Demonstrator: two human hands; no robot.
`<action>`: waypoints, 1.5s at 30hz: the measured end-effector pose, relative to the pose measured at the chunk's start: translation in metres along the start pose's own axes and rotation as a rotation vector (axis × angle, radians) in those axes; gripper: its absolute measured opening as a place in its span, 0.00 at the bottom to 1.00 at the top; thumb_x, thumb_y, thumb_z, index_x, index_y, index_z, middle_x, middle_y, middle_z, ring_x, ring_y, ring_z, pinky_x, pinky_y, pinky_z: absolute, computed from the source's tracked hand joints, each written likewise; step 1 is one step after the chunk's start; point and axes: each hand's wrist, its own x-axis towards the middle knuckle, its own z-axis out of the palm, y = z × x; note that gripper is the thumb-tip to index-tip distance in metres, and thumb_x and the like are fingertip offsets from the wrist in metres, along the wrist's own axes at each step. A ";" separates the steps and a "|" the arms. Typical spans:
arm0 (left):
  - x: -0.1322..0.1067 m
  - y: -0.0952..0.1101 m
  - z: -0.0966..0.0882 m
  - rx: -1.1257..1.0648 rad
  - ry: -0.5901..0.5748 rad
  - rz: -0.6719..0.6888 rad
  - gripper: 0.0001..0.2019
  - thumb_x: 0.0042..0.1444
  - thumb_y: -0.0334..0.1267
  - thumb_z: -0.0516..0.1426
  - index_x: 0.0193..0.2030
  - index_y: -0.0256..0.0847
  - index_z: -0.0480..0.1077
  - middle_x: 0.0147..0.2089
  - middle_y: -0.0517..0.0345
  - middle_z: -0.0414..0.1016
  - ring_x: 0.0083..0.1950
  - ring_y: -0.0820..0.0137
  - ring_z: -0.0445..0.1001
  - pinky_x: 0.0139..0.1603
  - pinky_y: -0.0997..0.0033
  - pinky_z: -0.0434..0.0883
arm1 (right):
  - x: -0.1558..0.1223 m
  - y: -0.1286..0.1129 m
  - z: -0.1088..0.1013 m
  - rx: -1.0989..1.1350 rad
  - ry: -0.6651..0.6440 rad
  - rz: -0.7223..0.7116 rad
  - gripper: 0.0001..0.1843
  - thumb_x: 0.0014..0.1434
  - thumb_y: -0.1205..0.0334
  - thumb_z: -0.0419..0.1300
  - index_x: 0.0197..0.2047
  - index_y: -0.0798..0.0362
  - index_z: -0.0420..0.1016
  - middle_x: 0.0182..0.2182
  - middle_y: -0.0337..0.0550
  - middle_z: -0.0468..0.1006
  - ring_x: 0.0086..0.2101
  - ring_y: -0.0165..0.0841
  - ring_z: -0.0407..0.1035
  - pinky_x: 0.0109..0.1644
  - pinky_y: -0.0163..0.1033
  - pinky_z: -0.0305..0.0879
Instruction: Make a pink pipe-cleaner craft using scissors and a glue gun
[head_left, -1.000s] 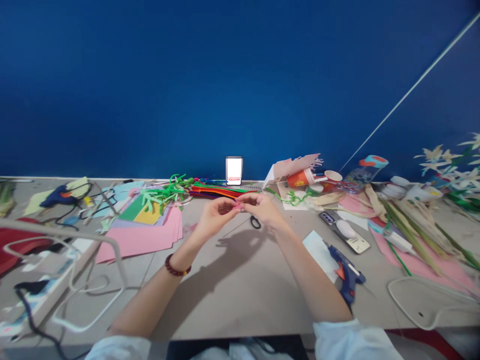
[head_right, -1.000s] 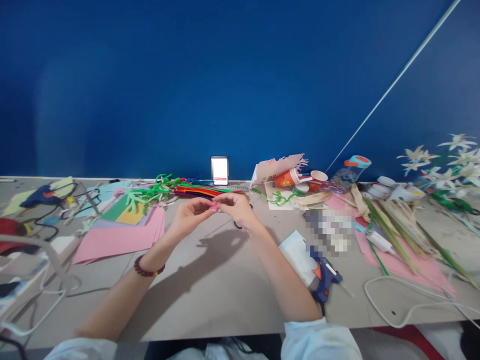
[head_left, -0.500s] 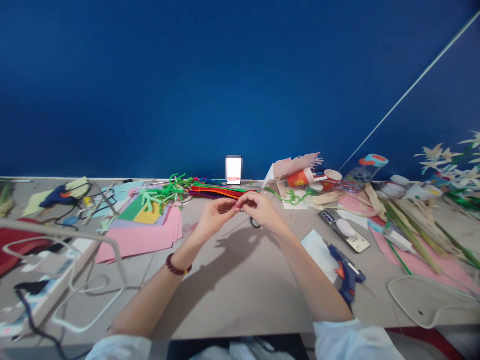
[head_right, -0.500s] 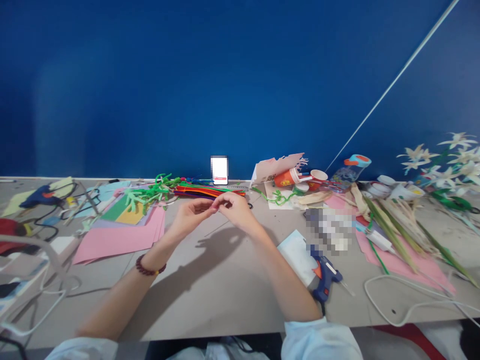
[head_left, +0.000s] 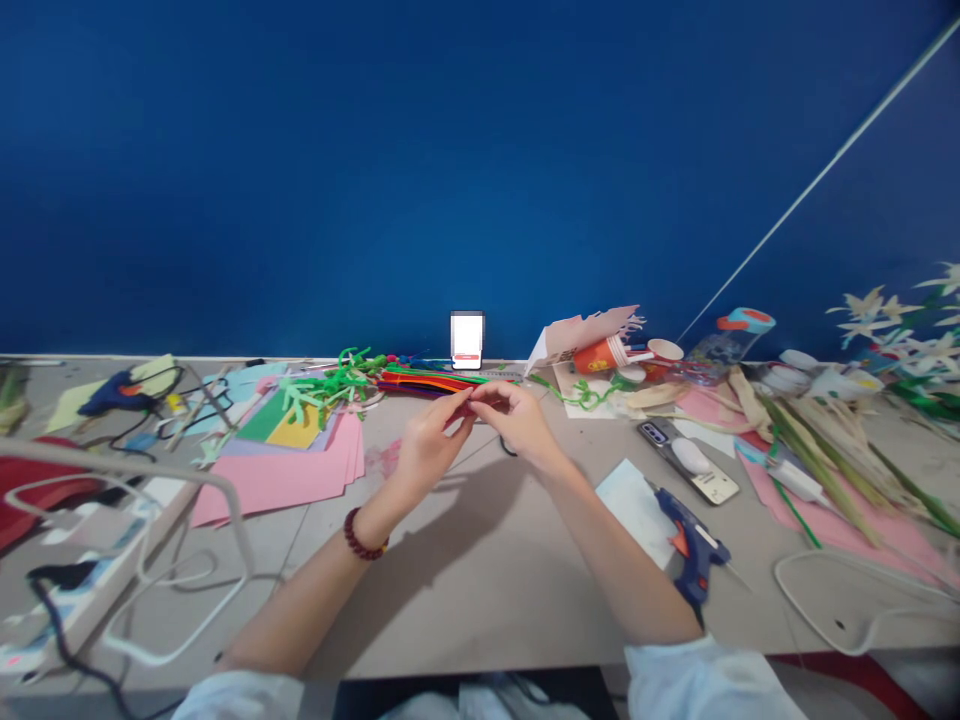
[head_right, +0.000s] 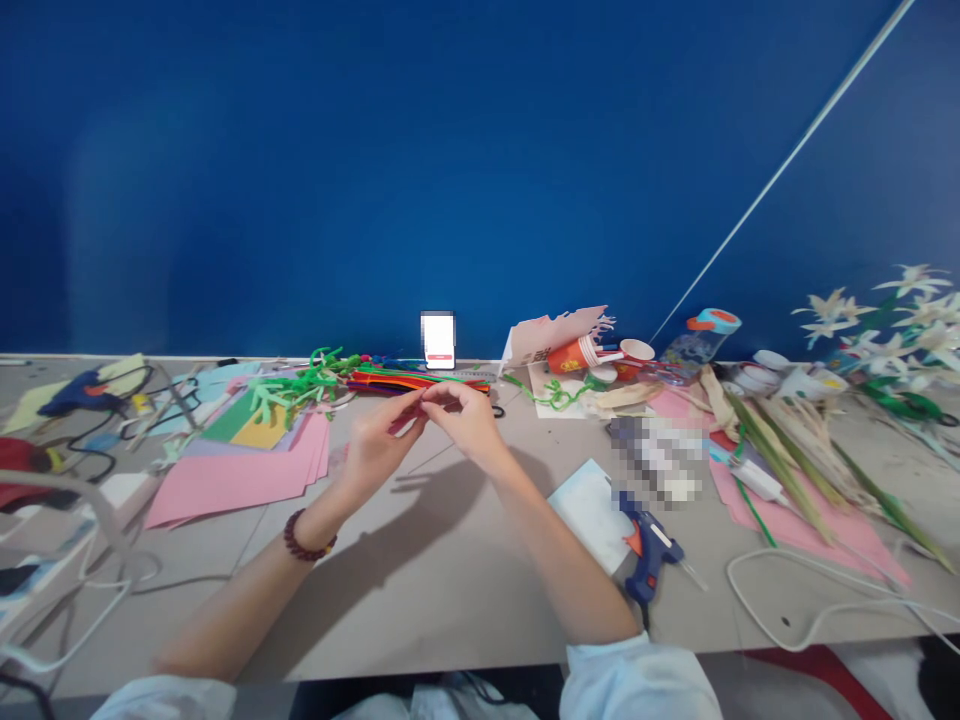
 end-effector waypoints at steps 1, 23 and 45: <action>0.000 -0.001 0.000 0.027 0.013 0.037 0.16 0.55 0.34 0.57 0.51 0.42 0.70 0.44 0.52 0.79 0.40 0.68 0.77 0.42 0.67 0.75 | 0.000 0.001 0.001 0.030 -0.004 0.006 0.08 0.47 0.60 0.63 0.33 0.52 0.74 0.32 0.42 0.77 0.34 0.34 0.72 0.41 0.41 0.69; 0.005 0.004 -0.006 0.027 0.124 0.269 0.11 0.55 0.30 0.57 0.44 0.43 0.74 0.41 0.53 0.79 0.39 0.70 0.77 0.42 0.70 0.74 | 0.002 -0.006 -0.006 0.340 -0.114 0.148 0.18 0.44 0.64 0.68 0.40 0.49 0.71 0.32 0.36 0.79 0.34 0.29 0.72 0.42 0.37 0.67; 0.017 0.007 -0.006 -0.852 0.089 -0.522 0.10 0.41 0.38 0.67 0.32 0.40 0.76 0.34 0.54 0.80 0.36 0.68 0.78 0.42 0.67 0.75 | -0.002 0.002 0.006 0.087 -0.076 -0.127 0.15 0.50 0.60 0.64 0.43 0.48 0.72 0.42 0.42 0.74 0.41 0.33 0.70 0.47 0.41 0.68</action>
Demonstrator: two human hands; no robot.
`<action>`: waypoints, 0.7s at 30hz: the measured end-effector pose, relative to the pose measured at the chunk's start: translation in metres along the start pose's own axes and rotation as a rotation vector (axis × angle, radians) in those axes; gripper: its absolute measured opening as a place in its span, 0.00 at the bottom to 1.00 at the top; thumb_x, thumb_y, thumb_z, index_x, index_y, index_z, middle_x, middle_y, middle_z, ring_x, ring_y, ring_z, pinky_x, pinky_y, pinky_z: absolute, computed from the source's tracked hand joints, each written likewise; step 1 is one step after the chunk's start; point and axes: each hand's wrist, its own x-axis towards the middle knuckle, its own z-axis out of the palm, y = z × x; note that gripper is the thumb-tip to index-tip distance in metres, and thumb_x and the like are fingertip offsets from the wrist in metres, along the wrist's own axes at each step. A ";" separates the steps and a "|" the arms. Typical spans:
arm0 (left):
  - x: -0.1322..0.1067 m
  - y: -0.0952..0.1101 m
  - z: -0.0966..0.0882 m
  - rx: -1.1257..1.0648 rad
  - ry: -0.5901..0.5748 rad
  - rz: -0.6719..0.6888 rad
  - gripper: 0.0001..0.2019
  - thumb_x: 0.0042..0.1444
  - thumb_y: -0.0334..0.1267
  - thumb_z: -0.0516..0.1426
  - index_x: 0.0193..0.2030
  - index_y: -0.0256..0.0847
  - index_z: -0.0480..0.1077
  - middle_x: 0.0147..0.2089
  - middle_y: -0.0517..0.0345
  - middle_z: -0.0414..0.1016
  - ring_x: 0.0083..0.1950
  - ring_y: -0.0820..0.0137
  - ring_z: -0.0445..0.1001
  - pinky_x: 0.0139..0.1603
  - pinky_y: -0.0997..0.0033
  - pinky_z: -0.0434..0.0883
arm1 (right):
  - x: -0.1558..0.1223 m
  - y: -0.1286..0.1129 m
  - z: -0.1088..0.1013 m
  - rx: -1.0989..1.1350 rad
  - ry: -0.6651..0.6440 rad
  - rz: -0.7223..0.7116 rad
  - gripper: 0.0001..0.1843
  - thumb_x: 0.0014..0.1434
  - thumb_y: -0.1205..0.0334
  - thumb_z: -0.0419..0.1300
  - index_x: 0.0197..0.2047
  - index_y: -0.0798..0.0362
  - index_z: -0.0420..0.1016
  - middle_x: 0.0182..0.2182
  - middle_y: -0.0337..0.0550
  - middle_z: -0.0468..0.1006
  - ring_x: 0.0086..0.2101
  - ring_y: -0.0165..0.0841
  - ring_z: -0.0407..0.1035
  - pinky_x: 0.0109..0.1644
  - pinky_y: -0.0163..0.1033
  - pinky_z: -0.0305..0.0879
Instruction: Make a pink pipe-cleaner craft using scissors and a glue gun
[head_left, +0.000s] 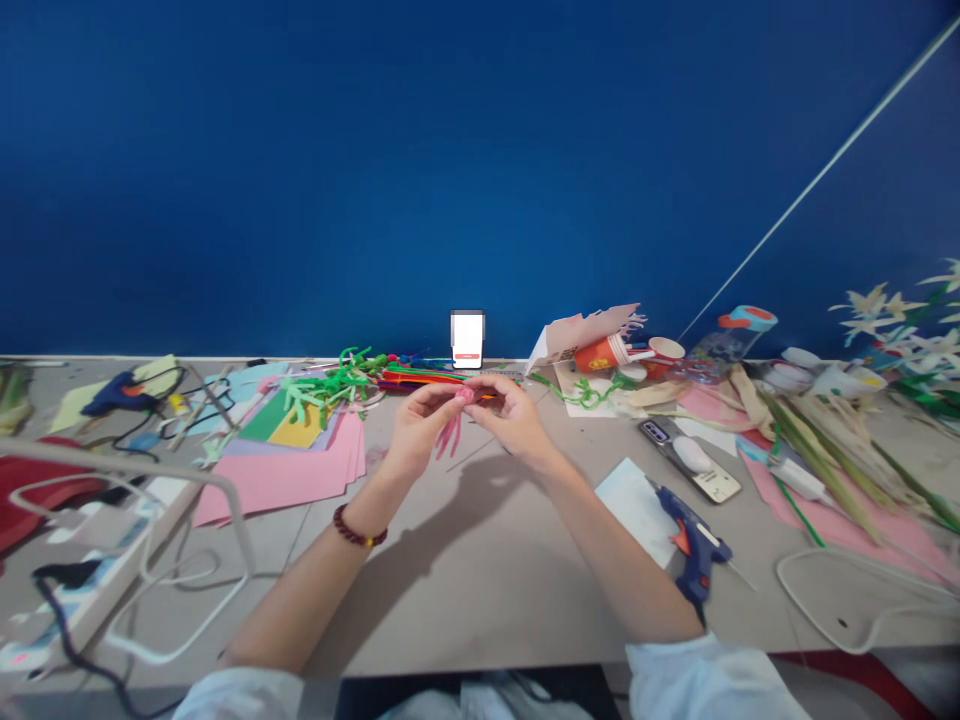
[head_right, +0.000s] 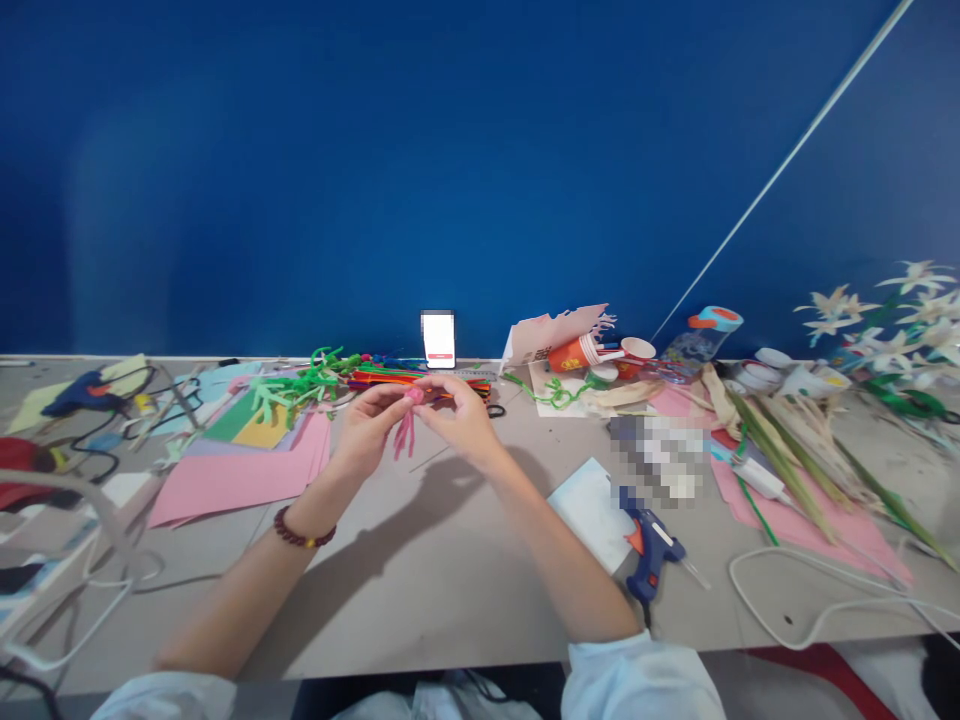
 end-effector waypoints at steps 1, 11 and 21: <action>0.000 0.000 -0.001 -0.004 -0.005 -0.005 0.10 0.42 0.38 0.67 0.32 0.40 0.76 0.34 0.54 0.80 0.37 0.68 0.78 0.42 0.67 0.75 | 0.000 0.001 0.000 -0.021 0.012 -0.001 0.15 0.50 0.60 0.64 0.43 0.48 0.72 0.42 0.42 0.74 0.41 0.33 0.70 0.47 0.41 0.68; 0.002 -0.003 -0.005 -0.045 -0.053 0.060 0.09 0.43 0.38 0.66 0.33 0.42 0.76 0.37 0.56 0.80 0.39 0.69 0.77 0.44 0.67 0.73 | -0.004 -0.009 0.005 -0.105 0.099 -0.077 0.10 0.54 0.55 0.62 0.39 0.47 0.76 0.41 0.43 0.73 0.37 0.33 0.70 0.40 0.39 0.71; -0.003 -0.001 0.000 -0.079 0.084 0.019 0.12 0.39 0.38 0.68 0.32 0.40 0.76 0.36 0.54 0.80 0.39 0.67 0.78 0.45 0.64 0.74 | -0.009 -0.002 0.014 -0.256 0.112 -0.232 0.15 0.55 0.58 0.62 0.48 0.41 0.74 0.46 0.42 0.74 0.48 0.37 0.67 0.57 0.45 0.61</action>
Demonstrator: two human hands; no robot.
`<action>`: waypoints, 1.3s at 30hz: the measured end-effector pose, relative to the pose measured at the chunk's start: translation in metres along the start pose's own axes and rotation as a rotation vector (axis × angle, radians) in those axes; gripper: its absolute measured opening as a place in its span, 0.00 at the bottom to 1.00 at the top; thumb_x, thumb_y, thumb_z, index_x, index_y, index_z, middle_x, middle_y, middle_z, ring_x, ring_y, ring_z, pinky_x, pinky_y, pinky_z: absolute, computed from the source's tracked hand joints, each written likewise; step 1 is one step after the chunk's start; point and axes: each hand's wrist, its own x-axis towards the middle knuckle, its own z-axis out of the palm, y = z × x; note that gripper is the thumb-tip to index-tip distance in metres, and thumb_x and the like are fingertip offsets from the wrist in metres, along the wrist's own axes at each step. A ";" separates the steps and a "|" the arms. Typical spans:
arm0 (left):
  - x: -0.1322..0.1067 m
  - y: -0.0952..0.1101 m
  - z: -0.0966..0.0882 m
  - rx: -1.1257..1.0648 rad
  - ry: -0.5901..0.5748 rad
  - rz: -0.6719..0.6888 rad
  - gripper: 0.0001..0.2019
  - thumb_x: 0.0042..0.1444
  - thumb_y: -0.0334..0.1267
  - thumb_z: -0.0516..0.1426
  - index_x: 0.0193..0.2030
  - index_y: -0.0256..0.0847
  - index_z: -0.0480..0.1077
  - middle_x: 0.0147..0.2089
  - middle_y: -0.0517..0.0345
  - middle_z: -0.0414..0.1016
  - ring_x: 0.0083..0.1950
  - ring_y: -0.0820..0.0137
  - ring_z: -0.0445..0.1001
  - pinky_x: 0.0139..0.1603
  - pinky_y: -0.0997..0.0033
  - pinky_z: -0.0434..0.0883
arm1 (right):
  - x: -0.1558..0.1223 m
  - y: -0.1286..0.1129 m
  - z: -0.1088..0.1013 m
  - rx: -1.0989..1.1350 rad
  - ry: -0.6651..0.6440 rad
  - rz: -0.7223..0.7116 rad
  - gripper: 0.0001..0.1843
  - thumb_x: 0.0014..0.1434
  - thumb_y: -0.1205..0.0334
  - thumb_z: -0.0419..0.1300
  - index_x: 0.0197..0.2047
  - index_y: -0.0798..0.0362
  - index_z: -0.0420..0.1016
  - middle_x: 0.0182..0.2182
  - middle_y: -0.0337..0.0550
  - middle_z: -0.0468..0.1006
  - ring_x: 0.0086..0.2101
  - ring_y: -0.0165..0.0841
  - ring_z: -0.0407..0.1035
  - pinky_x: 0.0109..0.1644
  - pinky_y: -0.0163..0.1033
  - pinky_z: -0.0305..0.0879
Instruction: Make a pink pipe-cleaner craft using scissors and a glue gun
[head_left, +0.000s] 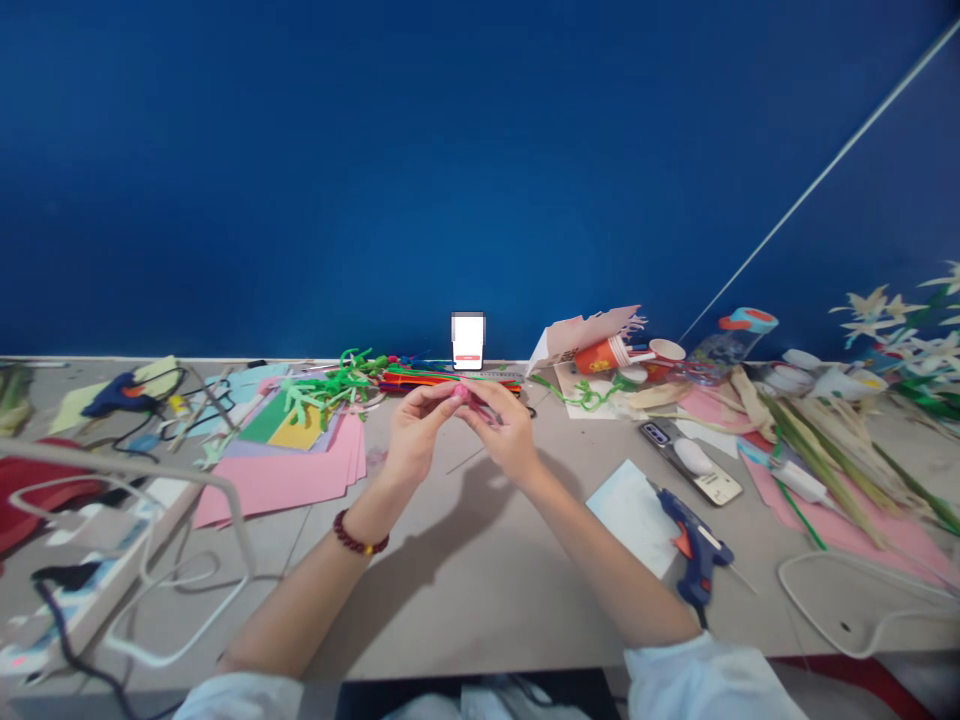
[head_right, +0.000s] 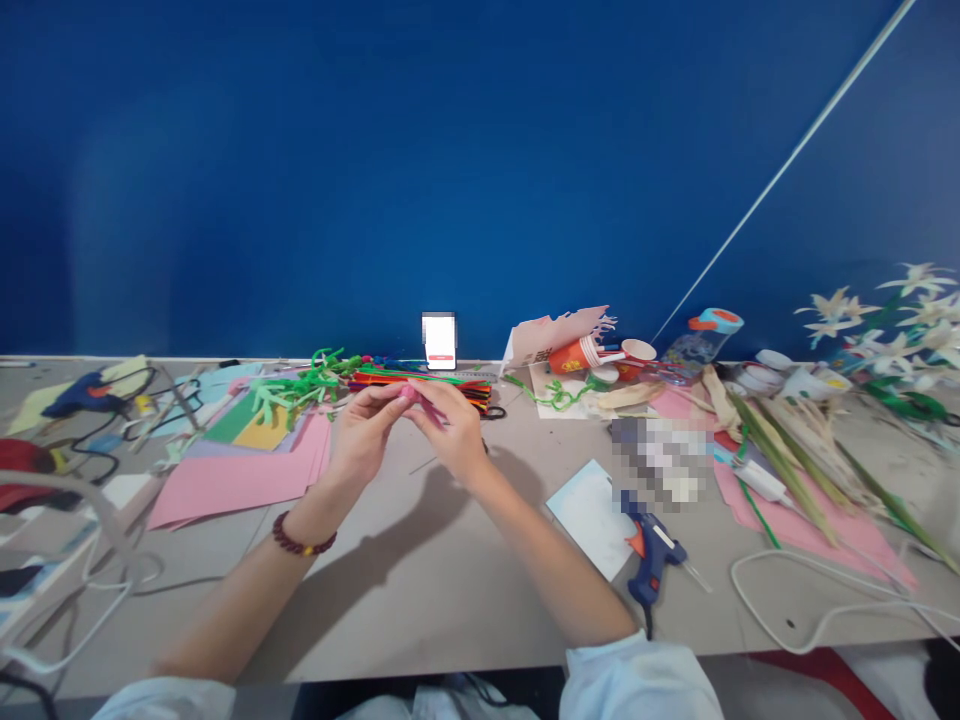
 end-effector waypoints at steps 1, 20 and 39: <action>-0.001 0.000 0.001 0.003 0.014 -0.003 0.12 0.39 0.38 0.68 0.32 0.39 0.76 0.36 0.54 0.80 0.39 0.67 0.78 0.45 0.64 0.75 | -0.001 0.001 0.000 -0.010 0.006 -0.013 0.16 0.56 0.58 0.61 0.49 0.40 0.74 0.46 0.42 0.74 0.47 0.37 0.67 0.57 0.45 0.61; -0.014 0.007 0.010 0.049 0.024 -0.123 0.09 0.43 0.37 0.66 0.32 0.39 0.78 0.36 0.52 0.80 0.40 0.67 0.77 0.47 0.62 0.74 | 0.001 0.009 -0.015 -0.115 -0.029 -0.084 0.12 0.58 0.56 0.59 0.46 0.40 0.77 0.41 0.43 0.75 0.43 0.38 0.68 0.51 0.47 0.65; -0.006 0.032 -0.003 0.705 -0.250 0.603 0.04 0.54 0.34 0.59 0.36 0.42 0.75 0.36 0.54 0.78 0.38 0.68 0.75 0.41 0.67 0.71 | 0.009 0.006 -0.015 0.557 -0.145 0.383 0.10 0.47 0.57 0.67 0.35 0.48 0.81 0.37 0.40 0.78 0.28 0.28 0.70 0.39 0.40 0.71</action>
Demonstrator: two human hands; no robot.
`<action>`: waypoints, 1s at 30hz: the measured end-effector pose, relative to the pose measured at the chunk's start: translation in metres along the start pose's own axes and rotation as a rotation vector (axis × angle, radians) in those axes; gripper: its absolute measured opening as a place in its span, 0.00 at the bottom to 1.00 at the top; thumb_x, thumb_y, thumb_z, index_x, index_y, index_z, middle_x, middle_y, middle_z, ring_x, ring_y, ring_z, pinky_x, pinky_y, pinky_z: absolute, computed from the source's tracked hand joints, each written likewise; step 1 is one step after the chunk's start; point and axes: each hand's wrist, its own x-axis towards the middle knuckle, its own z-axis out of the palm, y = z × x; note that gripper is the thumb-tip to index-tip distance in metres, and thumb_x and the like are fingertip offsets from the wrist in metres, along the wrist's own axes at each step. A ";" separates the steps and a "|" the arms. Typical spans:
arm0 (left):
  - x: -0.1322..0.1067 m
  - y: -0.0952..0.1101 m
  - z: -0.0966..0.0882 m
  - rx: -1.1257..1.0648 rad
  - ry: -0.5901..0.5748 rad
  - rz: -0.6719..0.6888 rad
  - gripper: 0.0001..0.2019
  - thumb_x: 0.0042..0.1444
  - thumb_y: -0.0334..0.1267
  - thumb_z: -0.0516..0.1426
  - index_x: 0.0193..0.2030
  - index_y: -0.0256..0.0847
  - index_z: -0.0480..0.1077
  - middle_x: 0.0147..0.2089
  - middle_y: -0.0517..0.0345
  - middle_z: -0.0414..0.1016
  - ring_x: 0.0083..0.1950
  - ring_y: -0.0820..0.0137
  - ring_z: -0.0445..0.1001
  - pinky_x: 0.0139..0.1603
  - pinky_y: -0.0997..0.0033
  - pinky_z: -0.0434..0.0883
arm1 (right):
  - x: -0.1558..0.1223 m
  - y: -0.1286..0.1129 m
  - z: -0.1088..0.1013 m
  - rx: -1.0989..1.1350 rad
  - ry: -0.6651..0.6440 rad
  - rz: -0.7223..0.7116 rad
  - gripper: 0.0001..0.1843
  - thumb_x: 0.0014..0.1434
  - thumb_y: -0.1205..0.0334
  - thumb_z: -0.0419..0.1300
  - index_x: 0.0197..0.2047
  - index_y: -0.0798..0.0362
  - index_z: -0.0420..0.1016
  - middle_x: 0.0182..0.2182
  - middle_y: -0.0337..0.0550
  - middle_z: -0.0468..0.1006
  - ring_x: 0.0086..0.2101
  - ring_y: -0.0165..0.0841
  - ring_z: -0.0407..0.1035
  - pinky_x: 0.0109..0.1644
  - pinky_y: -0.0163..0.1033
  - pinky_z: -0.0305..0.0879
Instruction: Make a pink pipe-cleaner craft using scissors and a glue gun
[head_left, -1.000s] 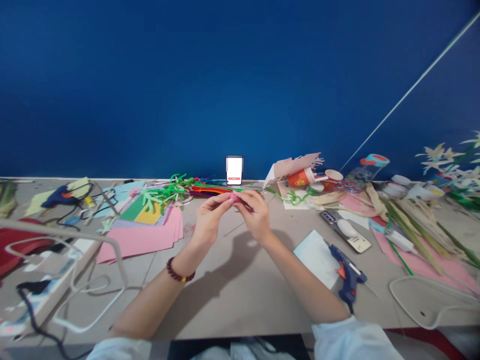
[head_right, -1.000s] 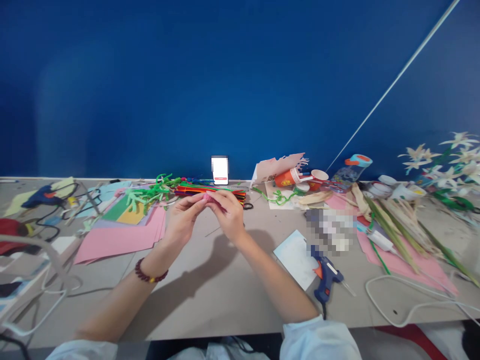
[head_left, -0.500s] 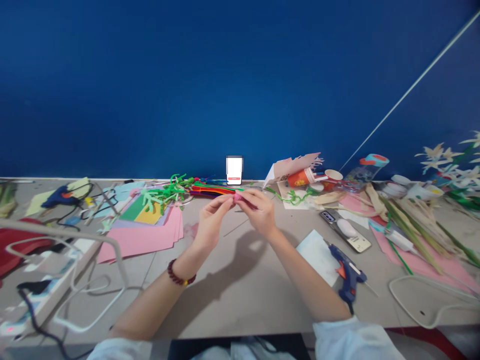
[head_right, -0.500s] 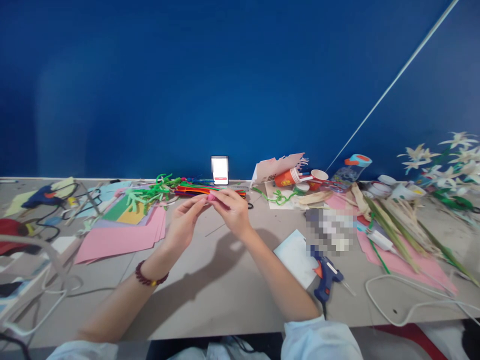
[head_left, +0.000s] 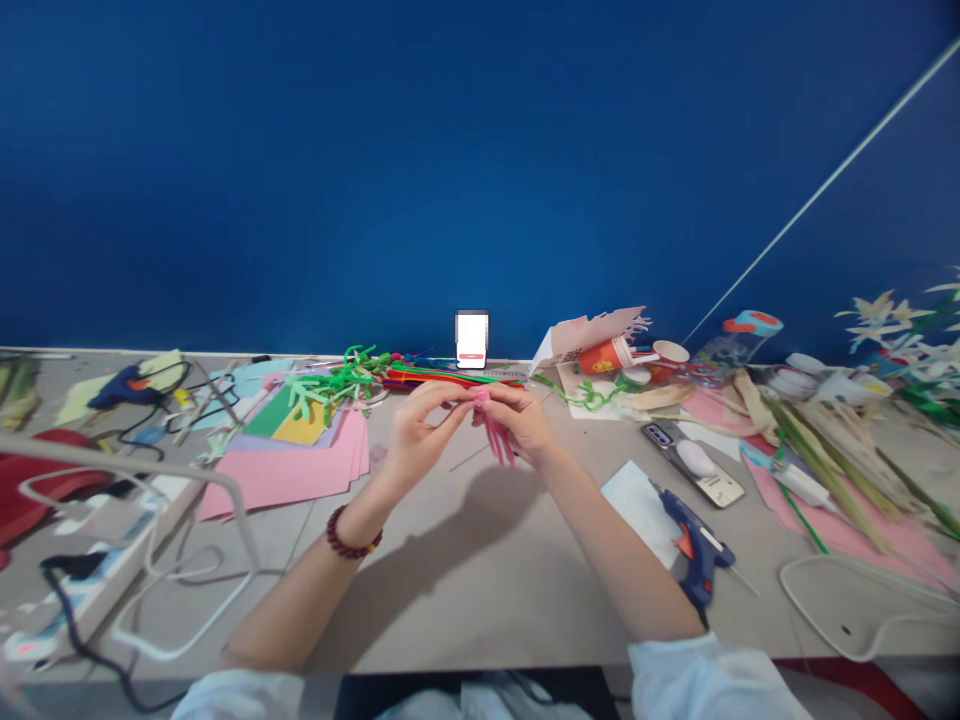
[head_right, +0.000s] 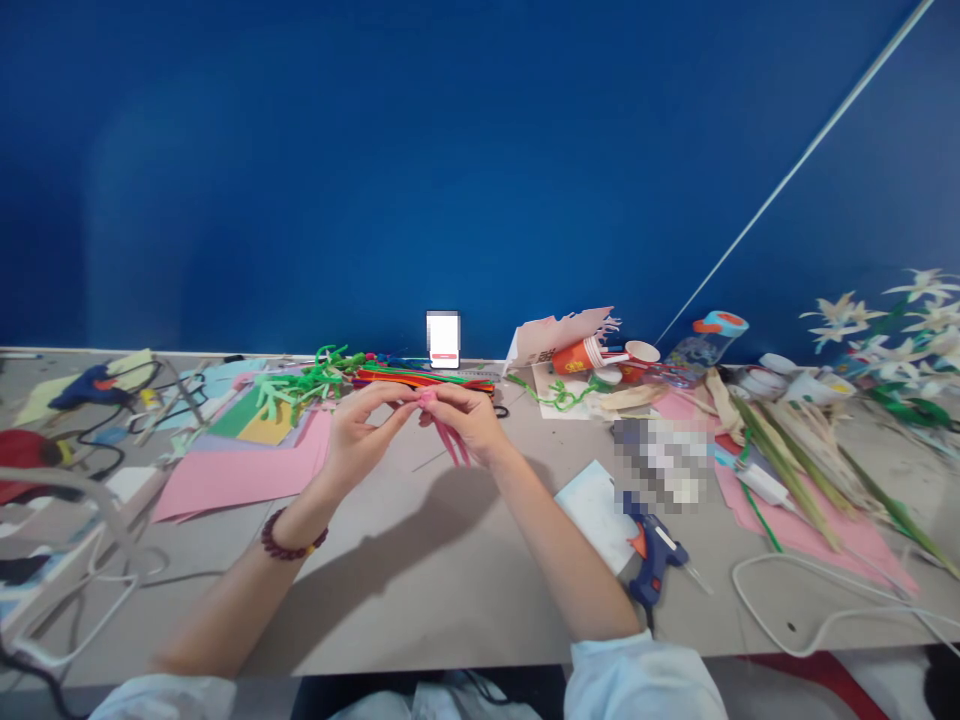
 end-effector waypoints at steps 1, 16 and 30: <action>0.000 -0.001 -0.001 0.014 -0.017 0.024 0.04 0.54 0.34 0.58 0.37 0.42 0.74 0.35 0.54 0.78 0.38 0.68 0.75 0.41 0.67 0.71 | 0.000 0.000 0.000 -0.009 -0.005 -0.010 0.10 0.47 0.57 0.67 0.35 0.47 0.81 0.37 0.40 0.77 0.27 0.28 0.70 0.39 0.40 0.71; 0.007 -0.005 -0.016 0.257 -0.152 0.443 0.09 0.52 0.28 0.59 0.40 0.42 0.70 0.37 0.55 0.77 0.38 0.69 0.74 0.39 0.67 0.72 | -0.003 -0.017 -0.002 -0.214 -0.104 -0.138 0.08 0.50 0.59 0.66 0.35 0.48 0.80 0.34 0.41 0.74 0.33 0.30 0.70 0.34 0.37 0.72; 0.005 -0.006 -0.013 0.297 -0.157 0.479 0.09 0.53 0.27 0.57 0.40 0.42 0.68 0.35 0.55 0.76 0.37 0.69 0.73 0.38 0.69 0.71 | -0.002 -0.013 -0.002 -0.174 -0.144 -0.170 0.07 0.51 0.60 0.66 0.36 0.47 0.80 0.34 0.40 0.75 0.32 0.29 0.70 0.38 0.37 0.72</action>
